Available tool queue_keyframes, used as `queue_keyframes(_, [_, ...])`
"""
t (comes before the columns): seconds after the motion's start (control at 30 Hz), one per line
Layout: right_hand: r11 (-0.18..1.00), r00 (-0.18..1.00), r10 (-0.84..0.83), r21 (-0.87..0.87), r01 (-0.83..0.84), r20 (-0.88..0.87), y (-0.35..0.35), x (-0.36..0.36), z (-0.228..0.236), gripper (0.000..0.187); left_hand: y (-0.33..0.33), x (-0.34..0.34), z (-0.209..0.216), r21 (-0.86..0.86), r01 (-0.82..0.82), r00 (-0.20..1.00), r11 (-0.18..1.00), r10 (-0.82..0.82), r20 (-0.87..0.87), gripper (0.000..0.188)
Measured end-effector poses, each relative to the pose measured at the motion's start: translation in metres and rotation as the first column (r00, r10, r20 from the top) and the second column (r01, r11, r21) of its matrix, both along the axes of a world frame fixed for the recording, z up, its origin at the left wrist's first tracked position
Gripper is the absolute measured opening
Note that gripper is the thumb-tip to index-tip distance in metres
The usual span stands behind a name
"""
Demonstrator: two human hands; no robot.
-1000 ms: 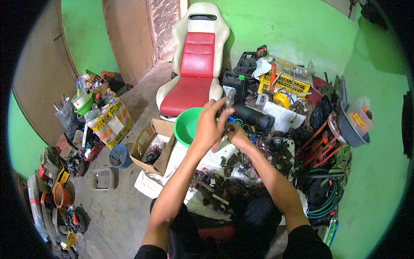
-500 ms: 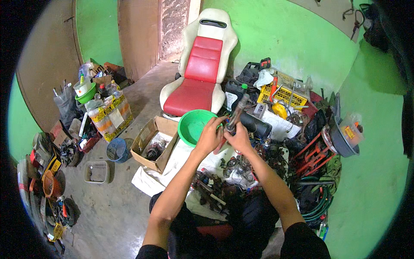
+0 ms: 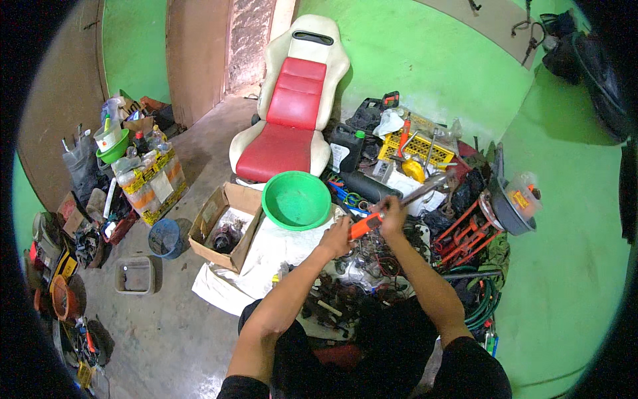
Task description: The person disassembles components of a motorcycle engine by hand, removing a black rubber tube and sorting through various wires and connectors on a white table.
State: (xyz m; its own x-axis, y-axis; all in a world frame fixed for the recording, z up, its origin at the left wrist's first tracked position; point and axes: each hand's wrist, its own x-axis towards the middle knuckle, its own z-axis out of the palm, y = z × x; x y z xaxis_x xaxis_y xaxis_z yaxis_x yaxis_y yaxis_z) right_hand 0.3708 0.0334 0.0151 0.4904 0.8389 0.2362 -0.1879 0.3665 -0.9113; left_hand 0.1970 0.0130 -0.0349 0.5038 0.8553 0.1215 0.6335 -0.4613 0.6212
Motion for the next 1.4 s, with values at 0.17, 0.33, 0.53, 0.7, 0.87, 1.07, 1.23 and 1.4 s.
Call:
queue_keyframes(0.17, [0.98,0.87,0.036,-0.153,-0.126,-0.492,-0.017,0.027,0.042,0.024,0.011,-0.007,-0.03,-0.087,0.164,0.985,0.983,-0.168,-0.047,0.06])
queue_keyframes(0.33, [0.966,0.776,-0.004,-0.203,-0.16,-0.631,-0.028,0.107,0.014,0.027,0.0,0.023,-0.002,-0.224,0.188,0.982,0.956,-0.178,0.063,0.039])
queue_keyframes(0.53, [0.941,0.764,-0.246,-0.337,0.039,-0.597,-0.048,0.154,-0.024,0.025,-0.026,0.066,0.006,-0.416,0.218,0.973,0.883,-0.23,0.023,0.042])
queue_keyframes(0.7, [0.971,0.754,-0.175,-0.236,0.027,-0.633,-0.052,0.171,0.029,0.033,-0.036,0.105,-0.003,-0.244,0.26,0.953,0.934,-0.206,0.224,0.042])
queue_keyframes(0.87, [0.944,0.94,-0.329,-0.038,0.327,-0.092,-0.096,0.205,0.117,0.038,-0.054,0.215,0.036,-0.1,0.418,0.894,0.903,-0.389,0.223,0.057])
queue_keyframes(1.07, [0.794,0.703,-0.555,0.029,0.608,0.445,-0.144,0.277,0.107,0.039,-0.061,0.341,0.019,-0.149,0.706,0.703,0.692,-0.659,0.268,0.055])
queue_keyframes(1.23, [0.614,0.529,-0.692,0.015,0.79,0.492,-0.197,0.338,0.045,0.04,-0.099,0.413,-0.027,-0.047,0.776,0.587,0.629,-0.693,0.418,0.049])
queue_keyframes(1.4, [0.689,0.648,-0.674,-0.014,0.724,0.356,-0.21,0.387,-0.009,0.038,-0.121,0.453,-0.082,0.003,0.747,0.618,0.664,-0.696,0.365,0.052])
